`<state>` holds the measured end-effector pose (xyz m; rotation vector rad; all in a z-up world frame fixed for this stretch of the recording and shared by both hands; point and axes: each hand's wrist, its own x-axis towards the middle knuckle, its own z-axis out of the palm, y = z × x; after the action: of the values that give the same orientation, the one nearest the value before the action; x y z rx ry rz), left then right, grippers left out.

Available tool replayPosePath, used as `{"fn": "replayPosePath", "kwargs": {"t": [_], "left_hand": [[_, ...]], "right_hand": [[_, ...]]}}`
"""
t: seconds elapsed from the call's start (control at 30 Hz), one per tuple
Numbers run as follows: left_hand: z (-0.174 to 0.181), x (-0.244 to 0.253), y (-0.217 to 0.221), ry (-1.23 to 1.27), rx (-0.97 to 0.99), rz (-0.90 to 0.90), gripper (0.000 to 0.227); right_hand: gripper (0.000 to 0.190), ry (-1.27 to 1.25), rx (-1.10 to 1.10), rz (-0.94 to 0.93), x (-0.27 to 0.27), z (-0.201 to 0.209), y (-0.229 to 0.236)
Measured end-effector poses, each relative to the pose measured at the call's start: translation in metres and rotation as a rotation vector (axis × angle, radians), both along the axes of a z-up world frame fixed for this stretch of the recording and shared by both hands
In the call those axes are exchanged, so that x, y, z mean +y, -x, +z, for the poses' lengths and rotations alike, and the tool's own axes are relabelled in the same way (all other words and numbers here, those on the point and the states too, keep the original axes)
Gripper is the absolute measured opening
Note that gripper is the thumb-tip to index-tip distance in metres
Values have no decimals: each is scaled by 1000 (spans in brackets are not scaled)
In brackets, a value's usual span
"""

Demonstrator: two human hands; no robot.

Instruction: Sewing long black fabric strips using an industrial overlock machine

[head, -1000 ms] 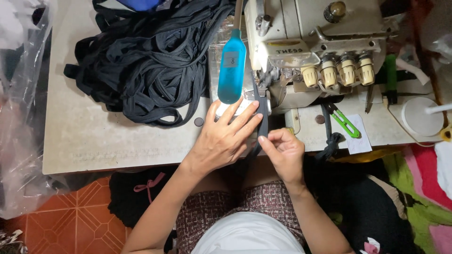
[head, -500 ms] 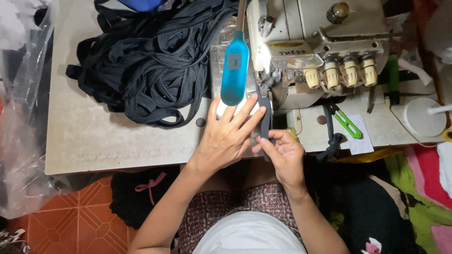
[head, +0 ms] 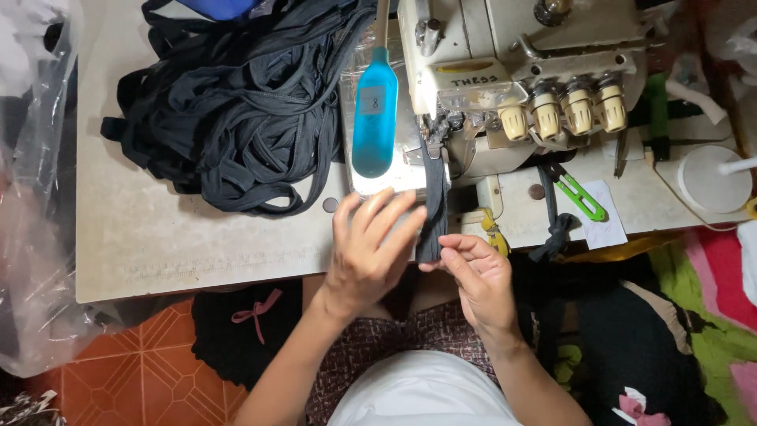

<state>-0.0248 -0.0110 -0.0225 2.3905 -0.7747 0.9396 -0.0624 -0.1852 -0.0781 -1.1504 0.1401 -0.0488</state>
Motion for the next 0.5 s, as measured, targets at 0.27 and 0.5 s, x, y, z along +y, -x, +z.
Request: {"fn": "replayPosePath", "kwargs": {"t": [0.27,0.5], "left_hand": [[6,-18,46,442,410,2,46],[5,-25,46,314,238,76,12]], "right_hand": [[47,-105,105,185,2,13,1],[37,-37,83,182,-2,12,5]]}}
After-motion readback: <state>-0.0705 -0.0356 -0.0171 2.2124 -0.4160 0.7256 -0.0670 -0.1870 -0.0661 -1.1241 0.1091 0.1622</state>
